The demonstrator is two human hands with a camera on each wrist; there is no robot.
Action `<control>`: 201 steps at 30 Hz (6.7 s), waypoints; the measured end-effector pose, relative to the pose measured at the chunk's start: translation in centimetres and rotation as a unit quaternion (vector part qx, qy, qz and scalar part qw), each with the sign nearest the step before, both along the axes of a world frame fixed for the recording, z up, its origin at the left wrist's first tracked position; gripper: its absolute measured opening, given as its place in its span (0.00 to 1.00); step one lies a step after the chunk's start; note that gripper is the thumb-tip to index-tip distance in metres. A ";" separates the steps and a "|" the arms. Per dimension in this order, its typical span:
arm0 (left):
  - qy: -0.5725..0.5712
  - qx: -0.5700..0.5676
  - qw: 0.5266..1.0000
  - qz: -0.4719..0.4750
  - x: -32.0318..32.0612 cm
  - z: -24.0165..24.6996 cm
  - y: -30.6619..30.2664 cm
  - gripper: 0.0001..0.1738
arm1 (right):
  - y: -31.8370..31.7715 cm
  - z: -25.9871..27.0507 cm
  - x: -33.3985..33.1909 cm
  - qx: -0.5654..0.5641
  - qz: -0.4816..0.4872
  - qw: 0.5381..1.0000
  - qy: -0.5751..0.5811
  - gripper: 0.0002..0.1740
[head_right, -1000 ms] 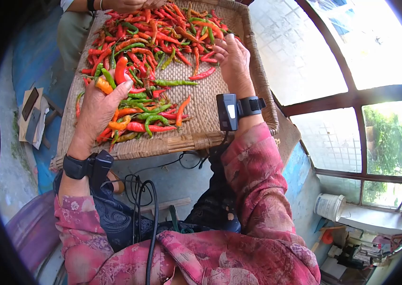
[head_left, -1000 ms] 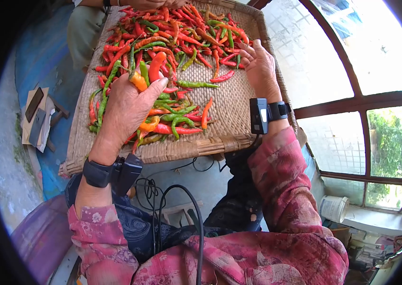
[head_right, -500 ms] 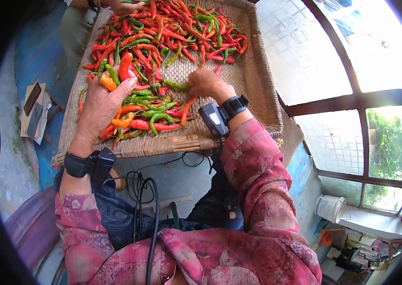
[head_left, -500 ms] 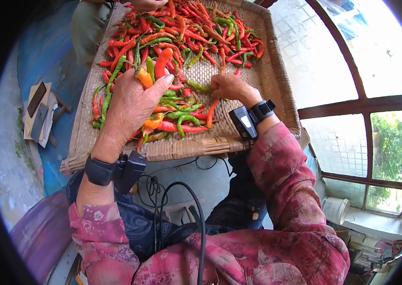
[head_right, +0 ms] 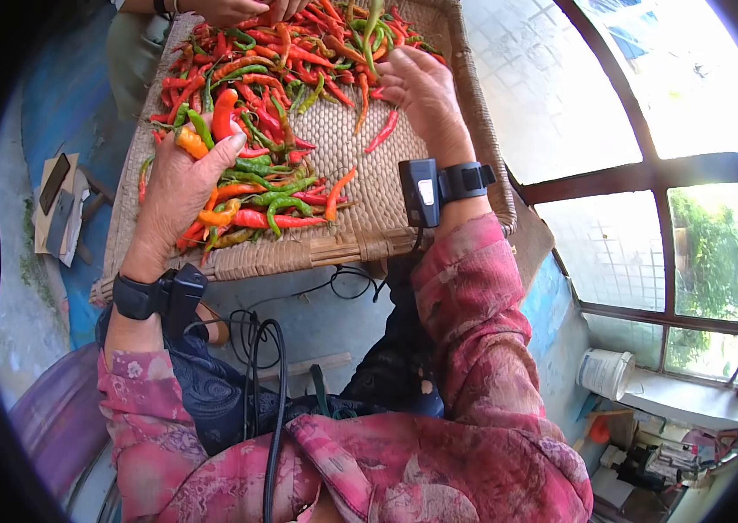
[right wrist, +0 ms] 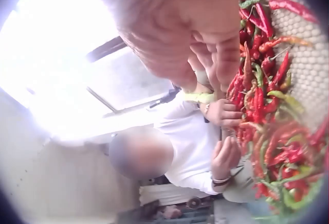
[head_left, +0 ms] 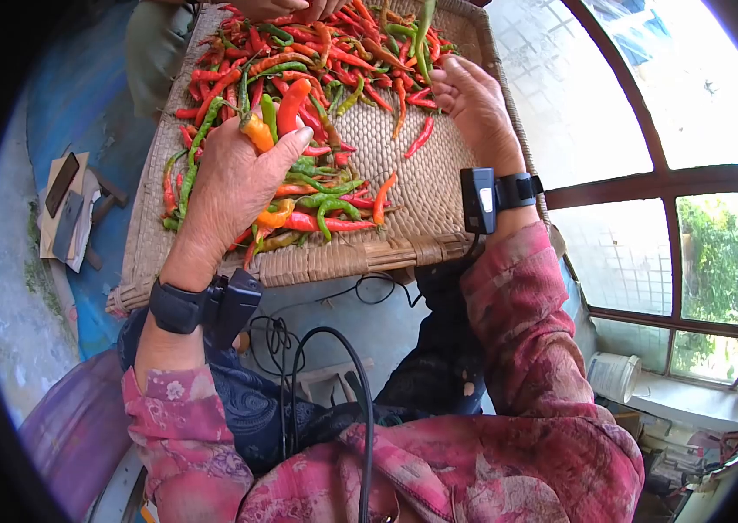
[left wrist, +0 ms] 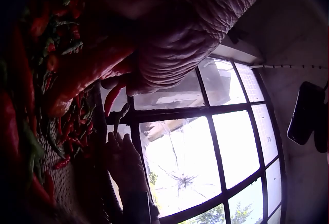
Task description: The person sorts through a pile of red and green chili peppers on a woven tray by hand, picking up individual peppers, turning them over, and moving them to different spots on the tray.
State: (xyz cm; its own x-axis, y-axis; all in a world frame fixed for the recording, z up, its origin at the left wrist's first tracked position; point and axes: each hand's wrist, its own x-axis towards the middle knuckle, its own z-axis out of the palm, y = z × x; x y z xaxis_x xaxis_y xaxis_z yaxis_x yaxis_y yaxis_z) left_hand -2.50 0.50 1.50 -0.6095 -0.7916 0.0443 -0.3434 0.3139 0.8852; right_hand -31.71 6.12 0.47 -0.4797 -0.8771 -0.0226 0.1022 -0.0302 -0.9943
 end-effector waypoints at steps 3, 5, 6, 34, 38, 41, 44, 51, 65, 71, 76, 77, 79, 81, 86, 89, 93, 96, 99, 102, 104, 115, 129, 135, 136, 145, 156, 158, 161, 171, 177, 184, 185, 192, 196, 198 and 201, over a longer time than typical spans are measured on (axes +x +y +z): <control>-0.001 -0.010 1.000 -0.002 0.1 -0.1 -0.1 0.15 | 1.0 -0.4 0.1 0.089 0.101 0.975 0.176 0.19; -0.001 -0.015 1.000 -0.002 0.0 0.0 -0.2 0.15 | 1.7 -0.9 0.5 0.215 0.286 0.874 0.330 0.17; -0.004 -0.024 1.000 -0.001 0.0 0.0 -0.2 0.15 | 1.6 -0.8 1.5 0.303 0.359 0.779 0.415 0.17; 0.061 -0.024 0.998 0.023 0.4 0.2 -0.7 0.14 | -1.6 0.4 1.0 -0.061 0.055 0.997 0.016 0.14; 0.059 -0.021 0.998 0.029 0.4 -0.1 -0.8 0.14 | -1.2 -0.4 3.5 0.118 0.194 0.956 0.183 0.22; 0.080 -0.022 0.996 0.022 0.6 -0.1 -0.9 0.14 | -2.4 -2.5 5.1 0.138 0.297 0.793 0.514 0.22; 0.082 -0.002 0.996 0.022 0.6 0.0 -0.8 0.14 | -3.3 -4.5 5.7 0.122 0.342 0.746 0.559 0.21; 0.075 -0.018 0.997 0.025 1.5 0.4 -0.8 0.12 | -3.9 -6.6 8.8 0.189 0.324 0.717 0.588 0.15; 0.063 -0.039 0.997 0.003 0.8 -0.3 -0.5 0.14 | -0.9 0.7 10.3 0.081 0.344 0.869 0.346 0.16; 0.033 -0.070 0.997 -0.006 0.2 0.2 0.1 0.16 | 0.6 0.6 12.6 0.019 0.276 0.859 0.431 0.12; -0.049 -0.098 0.994 0.004 -0.3 -0.5 0.3 0.17 | 0.8 0.2 12.8 -0.026 0.251 0.845 0.471 0.13; -0.058 -0.069 0.996 -0.001 -0.4 -0.3 0.4 0.16 | 0.9 0.3 12.6 -0.012 0.261 0.839 0.477 0.12; -0.051 -0.064 0.997 0.000 -0.4 0.0 0.6 0.15 | 1.2 0.7 12.5 0.002 0.267 0.834 0.483 0.12; -0.024 -0.049 0.999 0.001 -0.4 -0.1 0.4 0.21 | 1.3 1.1 12.3 0.017 0.319 0.874 0.365 0.11; -0.005 -0.061 0.998 0.017 0.0 0.2 0.2 0.17 | 1.4 0.4 10.9 0.001 0.302 0.894 0.331 0.11; -0.023 -0.043 0.998 0.045 0.2 0.5 0.1 0.16 | 1.8 1.4 9.7 0.160 0.313 0.910 0.218 0.19; -0.007 -0.043 0.998 0.042 0.3 0.8 0.0 0.16 | -0.1 0.2 6.4 -0.001 0.136 0.987 0.088 0.31; 0.003 -0.026 0.999 0.035 0.4 0.7 0.0 0.16 | -1.1 0.6 4.8 -0.153 -0.097 0.983 -0.026 0.37; 0.012 -0.017 0.999 0.025 0.4 0.2 -0.1 0.15 | -1.0 -0.2 5.1 -0.075 -0.035 0.990 0.114 0.27; 0.011 -0.017 1.000 0.022 0.3 0.3 -0.3 0.14 | 0.0 0.2 9.4 0.007 0.160 0.974 0.163 0.19; 0.006 -0.015 1.000 0.022 0.3 0.1 -0.3 0.14 | 0.5 0.9 11.7 0.014 0.296 0.908 0.296 0.20; 0.054 -0.054 0.997 0.033 0.2 0.0 -0.3 0.13 | 1.5 1.3 11.0 0.110 0.363 0.876 0.300 0.17; 0.041 -0.005 0.999 0.001 0.0 -0.2 -0.1 0.17 | 1.2 1.8 10.4 0.064 0.225 0.966 0.111 0.19; 0.129 -0.016 0.991 0.020 -0.7 -1.4 0.2 0.17 | 1.5 1.1 13.3 0.038 0.217 0.971 0.093 0.26; 0.132 -0.021 0.991 0.011 -0.7 -1.2 0.3 0.16 | 1.3 1.2 13.2 0.029 0.181 0.981 0.063 0.25; 0.089 0.055 0.994 -0.022 0.0 -0.8 -0.2 0.15 | 0.6 1.6 9.7 -0.001 0.140 0.987 0.079 0.11; 0.291 0.289 0.912 -0.025 -0.1 -0.6 -0.3 0.17 | 1.1 1.9 12.9 0.086 0.290 0.947 0.104 0.21; 0.293 0.303 0.906 -0.036 0.0 -0.5 -0.3 0.17 | 1.6 2.1 14.5 0.087 0.346 0.931 0.079 0.19; 0.303 0.273 0.913 -0.002 -0.2 -1.0 -0.3 0.18 | 1.5 0.6 15.4 0.054 0.304 0.949 0.058 0.18; 0.312 0.231 0.915 0.110 -0.1 -0.1 -0.7 0.22 | 0.8 0.5 12.1 0.119 0.346 0.902 0.229 0.19; 0.281 0.187 0.935 0.111 0.3 -0.7 -1.4 0.23 | 0.9 0.3 9.3 0.095 0.292 0.896 0.321 0.17; 0.234 0.153 0.957 0.083 0.0 -1.1 -1.2 0.22 | 0.0 0.5 6.7 0.030 0.004 0.995 -0.100 0.20; 0.219 0.139 0.963 0.076 0.0 -1.2 -1.3 0.22 | 0.0 0.1 7.3 0.042 0.050 0.997 -0.048 0.19; 0.208 0.150 0.965 0.054 -0.3 -1.0 -0.6 0.20 | 1.4 0.0 14.4 0.020 0.358 0.908 0.219 0.19; 0.188 0.131 0.973 0.028 -0.3 -0.9 0.0 0.18 | 1.5 -1.0 16.0 0.025 0.362 0.908 0.209 0.19; 0.192 0.152 0.969 0.016 -0.3 -0.7 0.1 0.17 | 1.5 -0.8 15.9 0.013 0.351 0.900 0.260 0.18; 0.213 0.134 0.968 0.015 -0.5 -0.7 0.3 0.18 | 1.6 0.3 15.6 0.028 0.341 0.896 0.283 0.17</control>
State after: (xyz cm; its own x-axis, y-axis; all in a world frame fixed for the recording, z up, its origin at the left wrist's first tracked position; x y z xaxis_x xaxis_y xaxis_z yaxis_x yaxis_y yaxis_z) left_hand -3.00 0.81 0.79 -0.5572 -0.8268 0.0764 0.0642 0.0488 0.9967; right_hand -16.11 7.72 0.76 0.2191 -0.9757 0.0018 -0.4429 -0.1011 -0.8908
